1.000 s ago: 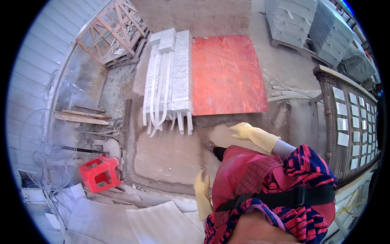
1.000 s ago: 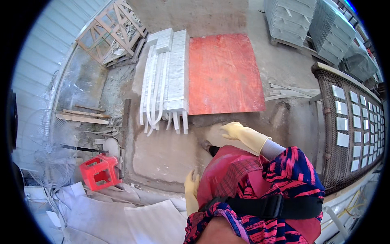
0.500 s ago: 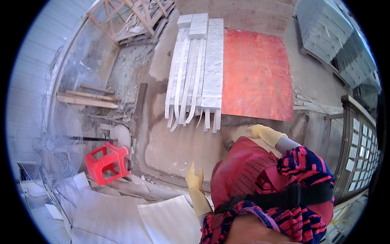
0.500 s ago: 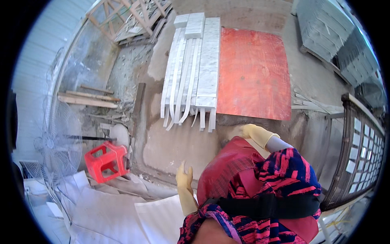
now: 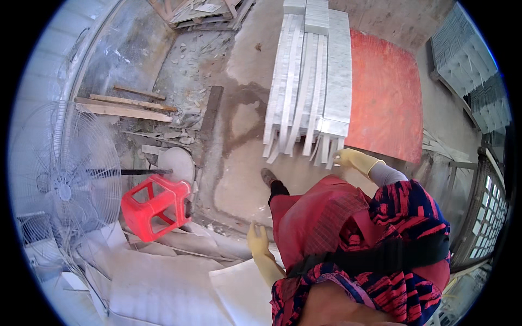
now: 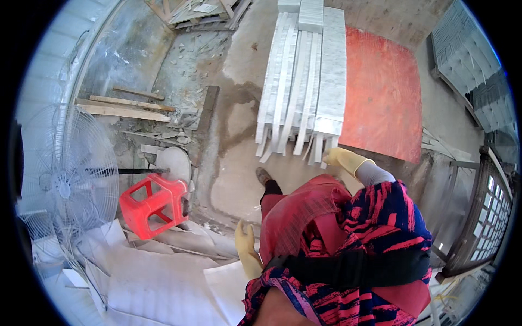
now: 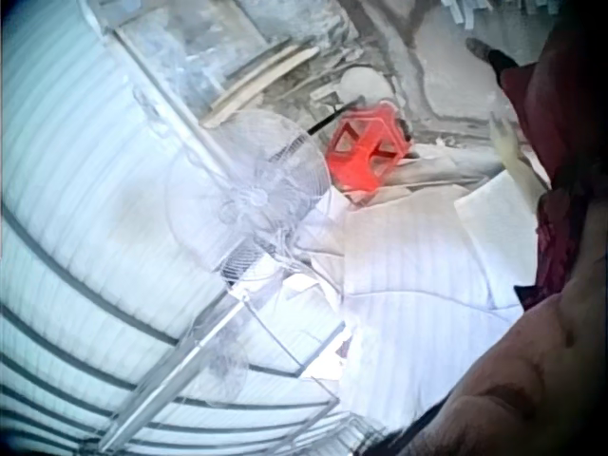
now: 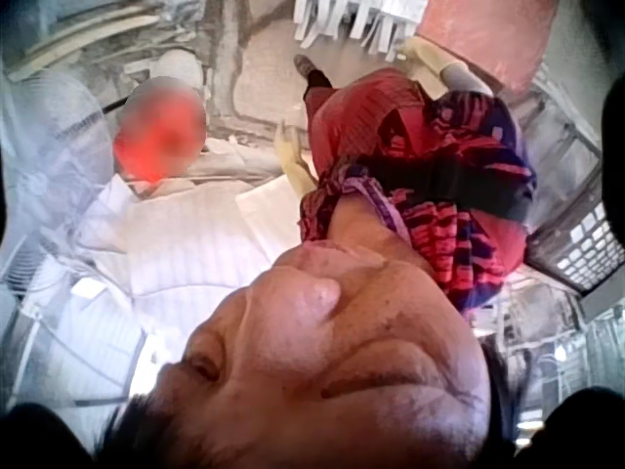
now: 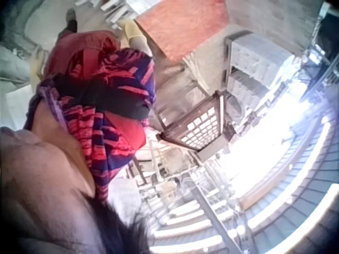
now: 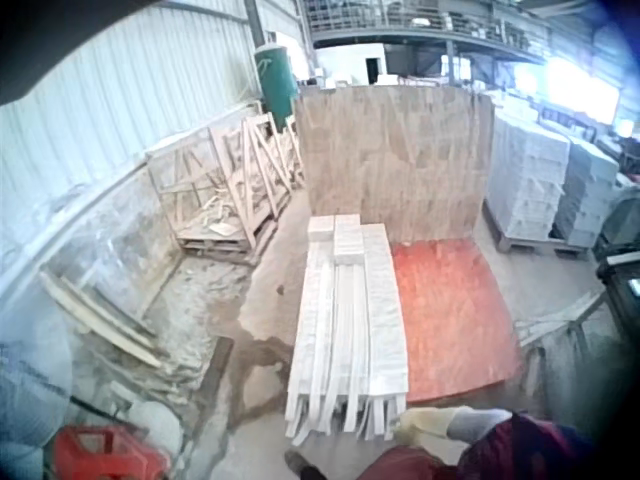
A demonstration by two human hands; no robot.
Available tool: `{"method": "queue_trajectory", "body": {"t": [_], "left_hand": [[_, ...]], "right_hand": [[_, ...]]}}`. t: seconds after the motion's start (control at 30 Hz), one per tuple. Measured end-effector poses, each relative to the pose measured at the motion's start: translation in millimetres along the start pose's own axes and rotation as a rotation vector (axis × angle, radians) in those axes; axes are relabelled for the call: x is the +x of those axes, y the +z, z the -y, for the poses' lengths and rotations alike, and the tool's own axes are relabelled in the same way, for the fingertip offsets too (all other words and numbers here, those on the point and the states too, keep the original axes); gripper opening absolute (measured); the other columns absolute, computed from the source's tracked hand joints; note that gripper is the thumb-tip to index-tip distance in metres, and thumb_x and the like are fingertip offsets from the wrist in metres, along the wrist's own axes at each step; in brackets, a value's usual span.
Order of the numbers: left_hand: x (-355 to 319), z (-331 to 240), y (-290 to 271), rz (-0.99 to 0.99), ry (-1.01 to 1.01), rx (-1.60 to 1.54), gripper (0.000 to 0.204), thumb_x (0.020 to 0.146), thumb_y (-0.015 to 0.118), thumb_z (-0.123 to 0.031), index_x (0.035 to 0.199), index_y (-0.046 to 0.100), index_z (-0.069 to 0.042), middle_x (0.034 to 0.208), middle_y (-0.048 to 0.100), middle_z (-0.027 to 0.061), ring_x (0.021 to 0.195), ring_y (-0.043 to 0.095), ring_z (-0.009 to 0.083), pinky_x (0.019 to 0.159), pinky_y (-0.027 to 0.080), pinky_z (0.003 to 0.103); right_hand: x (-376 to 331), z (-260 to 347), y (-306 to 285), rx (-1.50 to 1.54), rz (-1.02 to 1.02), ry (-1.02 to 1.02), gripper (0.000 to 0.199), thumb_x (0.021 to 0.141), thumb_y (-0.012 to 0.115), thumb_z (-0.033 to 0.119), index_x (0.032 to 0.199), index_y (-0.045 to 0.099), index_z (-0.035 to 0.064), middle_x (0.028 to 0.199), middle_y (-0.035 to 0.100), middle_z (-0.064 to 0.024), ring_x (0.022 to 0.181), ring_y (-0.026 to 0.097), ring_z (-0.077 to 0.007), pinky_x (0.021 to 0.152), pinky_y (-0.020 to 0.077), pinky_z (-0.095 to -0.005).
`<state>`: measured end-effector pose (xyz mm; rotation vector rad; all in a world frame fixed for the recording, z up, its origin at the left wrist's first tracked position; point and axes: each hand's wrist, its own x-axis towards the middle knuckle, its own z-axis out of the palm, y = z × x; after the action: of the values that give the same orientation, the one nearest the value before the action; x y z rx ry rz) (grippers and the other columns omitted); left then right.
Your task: The person picks up stacks of rectangular white tiles from the floor and places them one by one onto a metal mesh conveyor belt. They arrange the tiles in neat rows, ensuring they are aligned and spaced correctly on the moving belt.
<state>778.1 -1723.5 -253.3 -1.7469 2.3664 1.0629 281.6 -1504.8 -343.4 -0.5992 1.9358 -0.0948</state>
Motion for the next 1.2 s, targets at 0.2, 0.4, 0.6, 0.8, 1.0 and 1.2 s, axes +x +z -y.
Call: {"method": "queue_trajectory", "body": {"t": [0.2,0.4,0.6,0.8,1.0,1.2], "left_hand": [[140.3,7.3,-116.7,-0.056,0.078,-0.023,0.053,0.099,0.071,-0.024,0.148,0.064,-0.004,0.143,0.067,0.0263,0.134,0.062,0.0425,0.115,0.047,0.049],[235.4,-12.5,-176.7,0.042,0.125,0.024,0.054,0.1,0.071,-0.023,0.15,0.062,-0.004,0.147,0.065,0.0237,0.139,0.061,0.0394,0.119,0.045,0.047],[313.6,-65.2,-175.2,0.147,0.281,-0.068,0.055,0.101,0.069,-0.023,0.151,0.061,-0.003,0.149,0.064,0.0239,0.14,0.06,0.0385,0.119,0.045,0.046],[416.9,-107.4,-163.3,0.276,0.339,-0.074,0.054,0.1,0.069,-0.025,0.15,0.062,-0.005,0.147,0.066,0.0231,0.139,0.061,0.0392,0.118,0.046,0.046],[562.4,-195.1,-159.7,0.34,0.468,0.074,0.058,0.099,0.071,-0.033,0.151,0.062,-0.008,0.146,0.067,0.0226,0.138,0.061,0.0398,0.117,0.047,0.048],[684.5,-353.0,-146.3,0.472,0.772,0.168,0.058,0.1,0.07,-0.033,0.152,0.061,-0.009,0.146,0.066,0.0215,0.138,0.06,0.0399,0.117,0.047,0.048]], "right_hand": [[69.4,94.4,1.4,-0.114,-0.01,-0.085,0.058,0.097,0.063,0.047,0.149,0.066,0.0205,0.134,0.075,-0.0187,0.125,0.07,-0.0394,0.11,0.0534,-0.0489],[44.2,219.6,6.2,0.151,-0.083,-0.153,0.064,0.098,0.064,0.055,0.151,0.064,0.0195,0.146,0.069,-0.0182,0.136,0.064,-0.0384,0.117,0.0486,-0.0463],[75.3,218.4,16.6,0.04,-0.039,0.013,0.063,0.097,0.064,0.055,0.146,0.069,0.0161,0.142,0.071,-0.0179,0.133,0.066,-0.0379,0.115,0.0502,-0.0458],[101.1,213.7,-30.7,0.168,-0.064,0.158,0.062,0.096,0.065,0.053,0.146,0.069,0.0167,0.14,0.072,-0.019,0.13,0.068,-0.0371,0.113,0.0515,-0.0453],[161.5,277.0,-120.1,0.388,-0.194,0.121,0.061,0.096,0.065,0.051,0.146,0.07,0.0173,0.138,0.073,-0.0201,0.128,0.07,-0.0363,0.111,0.0529,-0.0448],[195.5,315.3,-216.0,0.645,-0.305,0.226,0.059,0.095,0.064,0.051,0.146,0.07,0.0202,0.139,0.072,-0.0209,0.13,0.069,-0.0364,0.112,0.0525,-0.0442]]}}
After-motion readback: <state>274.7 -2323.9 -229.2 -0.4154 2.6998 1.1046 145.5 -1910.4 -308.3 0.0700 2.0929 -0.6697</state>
